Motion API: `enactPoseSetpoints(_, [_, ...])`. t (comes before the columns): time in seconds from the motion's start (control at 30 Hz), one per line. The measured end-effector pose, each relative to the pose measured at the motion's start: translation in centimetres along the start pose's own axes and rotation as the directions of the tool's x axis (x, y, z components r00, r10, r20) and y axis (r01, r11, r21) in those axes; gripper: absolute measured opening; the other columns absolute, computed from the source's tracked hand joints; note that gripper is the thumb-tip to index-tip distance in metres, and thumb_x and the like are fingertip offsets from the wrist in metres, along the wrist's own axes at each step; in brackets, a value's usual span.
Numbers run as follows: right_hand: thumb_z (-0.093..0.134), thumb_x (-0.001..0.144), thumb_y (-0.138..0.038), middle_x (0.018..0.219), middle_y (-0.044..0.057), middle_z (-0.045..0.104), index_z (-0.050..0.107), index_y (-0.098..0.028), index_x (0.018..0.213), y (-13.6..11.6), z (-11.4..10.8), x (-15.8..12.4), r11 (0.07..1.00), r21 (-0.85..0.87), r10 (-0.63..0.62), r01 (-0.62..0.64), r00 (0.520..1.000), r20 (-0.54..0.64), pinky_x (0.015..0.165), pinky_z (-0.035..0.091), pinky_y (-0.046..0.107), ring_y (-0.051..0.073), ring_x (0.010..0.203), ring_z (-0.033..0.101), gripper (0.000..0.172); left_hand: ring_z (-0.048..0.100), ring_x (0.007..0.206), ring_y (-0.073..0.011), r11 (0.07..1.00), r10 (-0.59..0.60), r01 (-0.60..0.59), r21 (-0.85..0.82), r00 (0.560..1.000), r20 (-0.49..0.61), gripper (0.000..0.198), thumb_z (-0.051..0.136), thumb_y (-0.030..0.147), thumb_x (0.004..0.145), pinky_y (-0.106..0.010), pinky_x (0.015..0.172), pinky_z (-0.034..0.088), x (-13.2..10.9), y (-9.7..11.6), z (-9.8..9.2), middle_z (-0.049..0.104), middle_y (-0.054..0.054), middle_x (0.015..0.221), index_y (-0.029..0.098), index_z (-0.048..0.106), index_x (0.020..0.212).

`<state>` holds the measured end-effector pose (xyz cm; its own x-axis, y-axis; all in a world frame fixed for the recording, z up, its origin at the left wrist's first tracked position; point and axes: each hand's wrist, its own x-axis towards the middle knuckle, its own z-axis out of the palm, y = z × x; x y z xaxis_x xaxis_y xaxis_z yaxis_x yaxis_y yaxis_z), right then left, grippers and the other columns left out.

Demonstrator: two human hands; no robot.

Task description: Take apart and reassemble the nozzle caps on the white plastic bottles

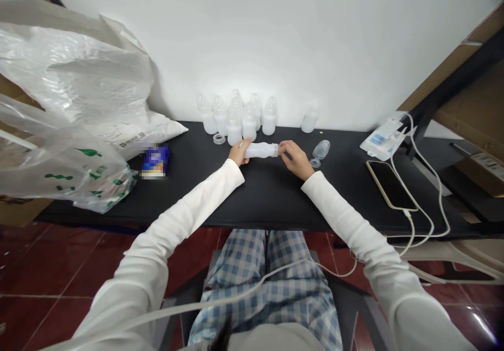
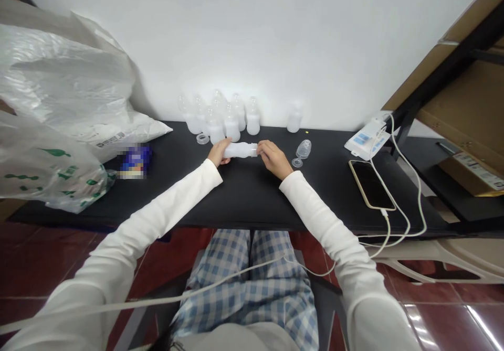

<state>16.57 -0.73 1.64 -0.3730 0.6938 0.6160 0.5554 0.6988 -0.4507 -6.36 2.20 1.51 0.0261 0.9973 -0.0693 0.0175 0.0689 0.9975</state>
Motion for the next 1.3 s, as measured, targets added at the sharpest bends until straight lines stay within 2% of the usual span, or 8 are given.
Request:
enactPoseSetpoints(0.17, [0.049, 0.098, -0.033, 0.113, 0.010, 0.069, 0.063, -0.024, 0.098, 0.0, 0.1, -0.1, 0.999, 0.043, -0.013, 0.013, 1.000, -0.013, 0.095, 0.053, 0.040, 0.022, 0.104, 0.065, 0.017, 0.040, 0.031, -0.0102, 1.000, 0.008, -0.008, 0.000, 1.000, 0.016, 0.048, 0.059, 0.066, 0.080, -0.023, 0.033, 0.019, 0.1, 0.2, -0.1, 0.050, 0.002, 0.043, 0.018, 0.055, 0.080])
enactPoseSetpoints(0.33, [0.057, 0.094, -0.053, 0.104, 0.006, 0.072, 0.062, -0.023, 0.109, 0.5, 0.2, 0.0, 0.975, 0.154, 0.168, -0.163, 0.985, -0.023, 0.080, 0.052, 0.033, 0.019, 0.090, 0.067, 0.034, 0.038, 0.033, -0.0095, 0.994, 0.097, -0.095, -0.055, 0.995, 0.028, 0.049, 0.062, 0.069, 0.076, -0.021, 0.034, 0.019, -0.2, 0.0, 0.0, 0.042, 0.007, 0.043, 0.022, 0.050, 0.083])
enactPoseSetpoints(0.5, [0.038, 0.101, -0.062, 0.069, 0.002, 0.063, 0.061, -0.023, 0.087, 1.0, 0.4, 0.0, 0.972, 0.023, 0.236, -0.236, 0.972, -0.003, 0.076, 0.046, 0.034, 0.019, 0.071, 0.058, 0.047, 0.050, 0.049, -0.0082, 0.961, 0.275, -0.275, 0.024, 0.961, 0.025, 0.047, 0.071, 0.062, 0.073, -0.020, 0.042, 0.034, -0.8, 0.0, 0.2, 0.060, 0.002, 0.073, 0.023, 0.055, 0.095])
enactPoseSetpoints(0.63, [0.024, 0.105, -0.057, 0.066, 0.005, 0.060, 0.057, -0.025, 0.069, 1.2, 0.3, 0.1, 0.967, -0.111, 0.239, -0.230, 0.967, 0.083, 0.084, 0.044, 0.039, 0.022, 0.075, 0.056, 0.059, 0.065, 0.078, -0.0143, 0.904, 0.412, -0.410, 0.122, 0.911, 0.016, 0.044, 0.073, 0.059, 0.075, -0.023, 0.063, 0.050, -1.0, 0.0, 0.1, 0.066, -0.003, 0.092, 0.023, 0.061, 0.098])
enactPoseSetpoints(0.77, [0.032, 0.104, -0.051, 0.102, 0.010, 0.070, 0.066, -0.024, 0.109, 0.8, -0.1, 0.1, 0.964, -0.200, 0.193, -0.176, 0.979, 0.072, 0.091, 0.042, 0.043, 0.026, 0.096, 0.060, 0.043, 0.065, 0.079, -0.0155, 0.928, 0.364, -0.354, 0.116, 0.929, -0.071, 0.042, 0.070, 0.059, 0.078, -0.022, 0.061, 0.049, -0.8, -0.1, 0.1, 0.065, -0.002, 0.086, 0.022, 0.062, 0.097])
enactPoseSetpoints(0.87, [0.055, 0.096, -0.051, 0.130, 0.012, 0.064, 0.049, -0.025, 0.141, 0.2, -0.5, 0.1, 0.977, -0.204, 0.092, -0.067, 0.989, 0.117, 0.096, 0.041, 0.045, 0.030, 0.113, 0.058, 0.052, 0.056, 0.058, -0.0106, 0.966, 0.255, -0.248, 0.072, 0.959, -0.121, 0.041, 0.071, 0.057, 0.079, -0.020, 0.046, 0.038, -0.7, 0.0, 0.3, 0.060, 0.001, 0.075, 0.021, 0.061, 0.094])
enactPoseSetpoints(1.07, [0.067, 0.087, -0.033, 0.115, 0.011, 0.069, 0.057, -0.022, 0.125, -0.2, -0.9, 0.2, 0.984, -0.177, 0.048, -0.018, 0.985, 0.166, 0.092, 0.041, 0.042, 0.027, 0.101, 0.061, 0.041, 0.043, 0.042, -0.0066, 0.986, 0.169, -0.169, -0.001, 0.986, -0.012, 0.041, 0.073, 0.056, 0.077, -0.019, 0.035, 0.024, -0.8, 0.5, 0.4, 0.052, 0.004, 0.061, 0.020, 0.059, 0.093])
enactPoseSetpoints(1.3, [0.069, 0.082, -0.036, 0.095, 0.004, 0.068, 0.063, -0.023, 0.119, 0.1, -1.2, 0.3, 0.995, -0.037, 0.089, -0.088, 0.995, 0.039, 0.089, 0.045, 0.040, 0.022, 0.088, 0.061, 0.040, 0.059, 0.060, -0.0111, 0.930, 0.348, -0.350, 0.108, 0.937, 0.041, 0.050, 0.075, 0.060, 0.072, -0.022, 0.048, 0.042, -1.4, 0.6, 0.1, 0.066, -0.002, 0.091, 0.022, 0.061, 0.102])
